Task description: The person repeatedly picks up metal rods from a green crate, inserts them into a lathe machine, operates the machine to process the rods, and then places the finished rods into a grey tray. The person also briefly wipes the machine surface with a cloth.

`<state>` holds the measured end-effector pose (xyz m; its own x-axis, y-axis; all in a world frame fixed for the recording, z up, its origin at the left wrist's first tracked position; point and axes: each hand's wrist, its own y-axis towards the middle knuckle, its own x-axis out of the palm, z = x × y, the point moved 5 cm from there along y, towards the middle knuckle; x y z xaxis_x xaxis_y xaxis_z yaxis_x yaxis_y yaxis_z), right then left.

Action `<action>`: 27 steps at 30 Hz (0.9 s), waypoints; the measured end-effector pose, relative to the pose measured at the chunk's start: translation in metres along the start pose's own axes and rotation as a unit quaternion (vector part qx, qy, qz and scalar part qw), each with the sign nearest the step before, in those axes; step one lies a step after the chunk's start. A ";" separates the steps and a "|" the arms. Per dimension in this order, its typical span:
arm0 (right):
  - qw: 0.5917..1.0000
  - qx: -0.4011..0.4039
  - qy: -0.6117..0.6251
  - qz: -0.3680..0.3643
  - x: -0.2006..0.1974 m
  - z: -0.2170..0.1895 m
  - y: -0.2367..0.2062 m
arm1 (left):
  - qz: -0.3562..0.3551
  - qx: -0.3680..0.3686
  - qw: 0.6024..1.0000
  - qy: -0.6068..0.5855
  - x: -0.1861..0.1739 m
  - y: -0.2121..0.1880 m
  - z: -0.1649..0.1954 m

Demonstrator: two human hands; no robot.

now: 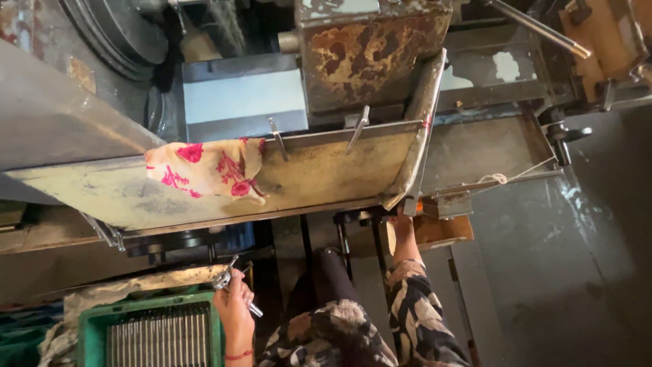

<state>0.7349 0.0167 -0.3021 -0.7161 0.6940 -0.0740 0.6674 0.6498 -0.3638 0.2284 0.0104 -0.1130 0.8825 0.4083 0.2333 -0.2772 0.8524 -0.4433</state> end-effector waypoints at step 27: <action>0.890 0.226 0.381 0.111 0.090 -0.031 -0.062 | 0.050 -0.007 0.999 0.012 -0.028 0.068 -0.053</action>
<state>0.6354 0.0492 -0.2574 -0.1149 0.9104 0.3975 0.5021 0.3985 -0.7675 0.2046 0.0391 -0.1954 0.8596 0.4830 0.1671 -0.3590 0.8033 -0.4751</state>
